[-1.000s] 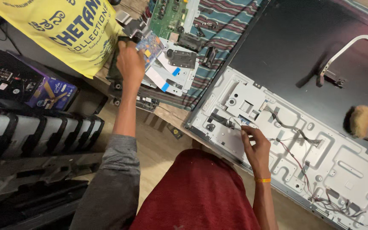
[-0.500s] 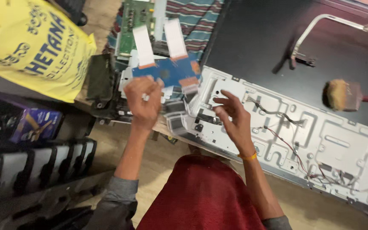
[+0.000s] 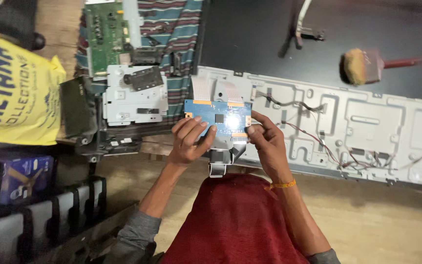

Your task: The person cleans the back of a disassembled TV chassis with a brush, then handles a small circuit board and ribbon cables. They connect the ribbon cable to the board, wipe the board with a cloth, and reposition components on the chassis.

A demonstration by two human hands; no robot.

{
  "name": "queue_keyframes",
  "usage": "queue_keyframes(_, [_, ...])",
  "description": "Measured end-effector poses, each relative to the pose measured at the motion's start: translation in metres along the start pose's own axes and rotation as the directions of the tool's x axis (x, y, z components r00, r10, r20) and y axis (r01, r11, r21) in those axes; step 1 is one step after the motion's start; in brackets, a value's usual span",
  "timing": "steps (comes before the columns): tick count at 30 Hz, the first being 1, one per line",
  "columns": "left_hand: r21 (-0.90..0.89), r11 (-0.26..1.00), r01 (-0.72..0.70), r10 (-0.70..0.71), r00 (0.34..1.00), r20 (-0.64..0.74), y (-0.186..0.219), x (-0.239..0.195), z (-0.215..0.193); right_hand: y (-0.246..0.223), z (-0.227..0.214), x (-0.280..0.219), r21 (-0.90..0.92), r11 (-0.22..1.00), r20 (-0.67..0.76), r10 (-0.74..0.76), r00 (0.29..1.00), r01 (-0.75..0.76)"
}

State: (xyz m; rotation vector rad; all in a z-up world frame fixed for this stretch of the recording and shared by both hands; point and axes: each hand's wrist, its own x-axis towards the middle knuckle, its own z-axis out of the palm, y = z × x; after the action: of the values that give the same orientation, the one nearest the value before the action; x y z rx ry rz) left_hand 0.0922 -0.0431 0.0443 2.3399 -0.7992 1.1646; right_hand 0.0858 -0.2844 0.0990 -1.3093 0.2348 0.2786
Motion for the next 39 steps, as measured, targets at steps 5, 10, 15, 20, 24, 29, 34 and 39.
queue_keyframes(5, [-0.053, 0.998, -0.044, 0.043, 0.999, -0.018, 0.024, 0.019, 0.017, -0.008, -0.033, -0.017, -0.061, 0.992, -0.032, -0.112, 0.993, 0.110])
queue_keyframes(10, [-0.104, 0.990, -0.093, 0.090, 0.995, -0.031, 0.060, 0.055, 0.032, -0.023, -0.069, -0.034, -0.104, 0.987, -0.106, -0.132, 0.986, 0.121])
queue_keyframes(15, [-0.218, 0.975, -0.036, 0.070, 0.987, 0.148, 0.111, 0.107, 0.051, -0.045, -0.138, -0.064, -0.428, 0.830, -0.086, -0.431, 0.898, 0.357])
queue_keyframes(20, [-0.530, 0.832, 0.165, -0.041, 0.971, 0.236, 0.192, 0.170, 0.095, -0.076, -0.242, -0.099, -0.728, 0.535, 0.057, -0.576, 0.815, 0.429])
queue_keyframes(24, [-0.645, 0.706, 0.292, -0.052, 0.930, 0.363, 0.251, 0.205, 0.134, -0.094, -0.310, -0.123, -0.585, 0.724, -0.190, -0.560, 0.806, 0.366])
queue_keyframes(29, [-0.399, 0.881, -0.255, 0.286, 0.958, 0.020, 0.312, 0.200, 0.148, -0.109, -0.362, -0.141, -0.785, 0.319, 0.006, -0.853, 0.521, 0.531])
queue_keyframes(34, [-0.147, 0.907, -0.394, 0.380, 0.918, -0.111, 0.336, 0.184, 0.150, -0.120, -0.390, -0.131, -0.775, 0.021, 0.229, -0.923, 0.310, 0.632])
queue_keyframes(39, [-0.006, 0.913, -0.407, 0.403, 0.905, -0.140, 0.331, 0.193, 0.138, -0.152, -0.387, -0.094, -0.634, -0.119, 0.329, -0.936, 0.127, 0.765])
